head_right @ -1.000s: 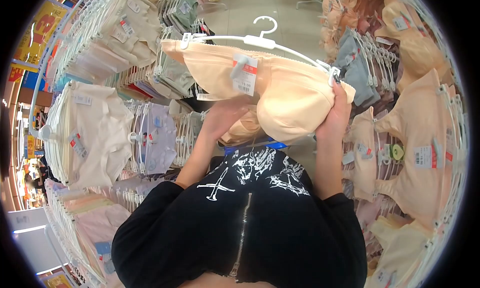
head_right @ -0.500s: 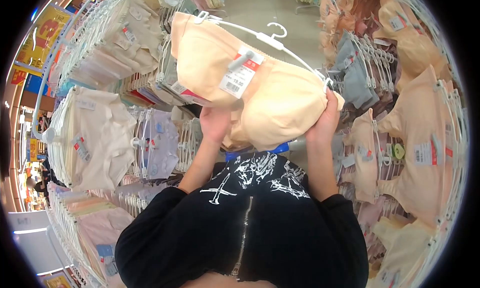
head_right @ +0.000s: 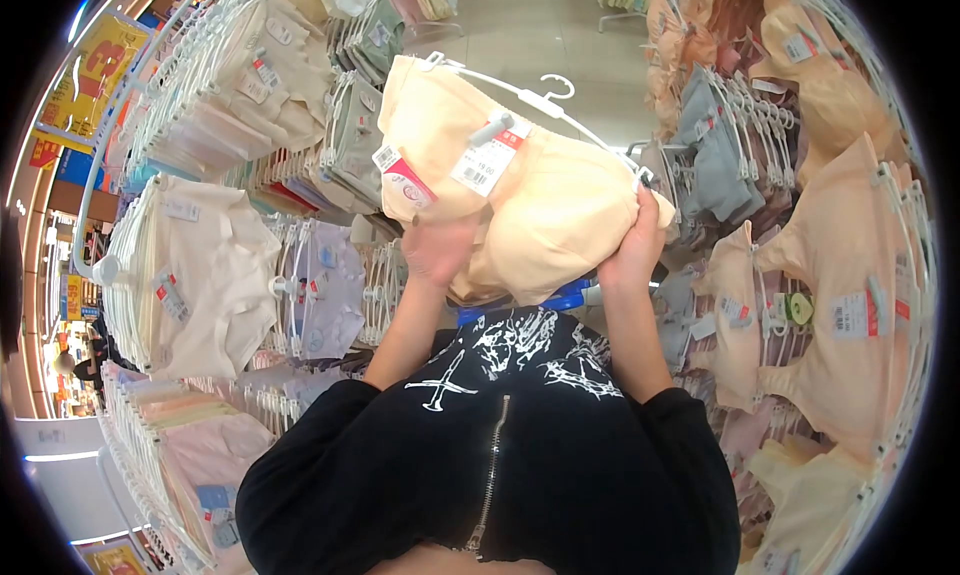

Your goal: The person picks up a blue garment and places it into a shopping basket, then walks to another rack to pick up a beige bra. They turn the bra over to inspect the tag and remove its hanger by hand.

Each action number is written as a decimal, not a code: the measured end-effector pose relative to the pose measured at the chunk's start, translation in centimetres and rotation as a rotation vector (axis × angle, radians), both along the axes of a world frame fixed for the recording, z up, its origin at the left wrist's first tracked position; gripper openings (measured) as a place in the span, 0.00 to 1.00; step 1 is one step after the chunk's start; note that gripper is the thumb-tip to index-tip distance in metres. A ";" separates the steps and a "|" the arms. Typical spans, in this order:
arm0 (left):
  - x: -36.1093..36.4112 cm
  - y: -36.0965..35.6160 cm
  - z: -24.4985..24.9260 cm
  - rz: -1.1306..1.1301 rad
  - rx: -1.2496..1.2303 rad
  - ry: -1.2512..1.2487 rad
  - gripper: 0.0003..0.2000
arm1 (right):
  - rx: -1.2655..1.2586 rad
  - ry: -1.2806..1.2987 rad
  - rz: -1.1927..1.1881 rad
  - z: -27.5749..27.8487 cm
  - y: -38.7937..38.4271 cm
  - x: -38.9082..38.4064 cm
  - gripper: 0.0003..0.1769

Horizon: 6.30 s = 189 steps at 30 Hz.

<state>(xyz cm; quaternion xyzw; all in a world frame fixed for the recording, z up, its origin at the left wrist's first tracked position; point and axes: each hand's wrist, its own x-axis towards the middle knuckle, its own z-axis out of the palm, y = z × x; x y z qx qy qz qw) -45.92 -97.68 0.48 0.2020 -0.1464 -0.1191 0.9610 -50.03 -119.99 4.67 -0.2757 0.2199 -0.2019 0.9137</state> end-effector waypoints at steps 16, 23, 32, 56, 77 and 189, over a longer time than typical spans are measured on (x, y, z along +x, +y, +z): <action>0.3 -0.2 0.6 -0.061 -0.170 0.296 0.31 | -0.101 0.014 0.052 0.0 -0.2 -0.4 0.20; -0.7 -2.0 -4.3 0.050 0.424 0.283 0.28 | -0.050 -0.100 0.141 0.5 -0.3 -0.2 0.21; -2.9 -1.1 -5.2 -0.589 0.004 0.340 0.23 | -0.074 -0.111 0.134 1.1 0.6 0.4 0.21; -1.8 -1.0 -5.9 -0.604 0.177 0.372 0.19 | -0.300 -0.034 0.041 -0.6 -0.1 1.6 0.17; -0.5 0.0 3.6 -0.064 0.077 0.193 0.13 | -0.848 -0.218 0.499 1.1 0.6 -0.7 0.10; -2.3 3.7 10.0 0.418 1.147 -0.511 0.06 | -1.165 -0.386 0.175 2.5 2.3 -0.8 0.14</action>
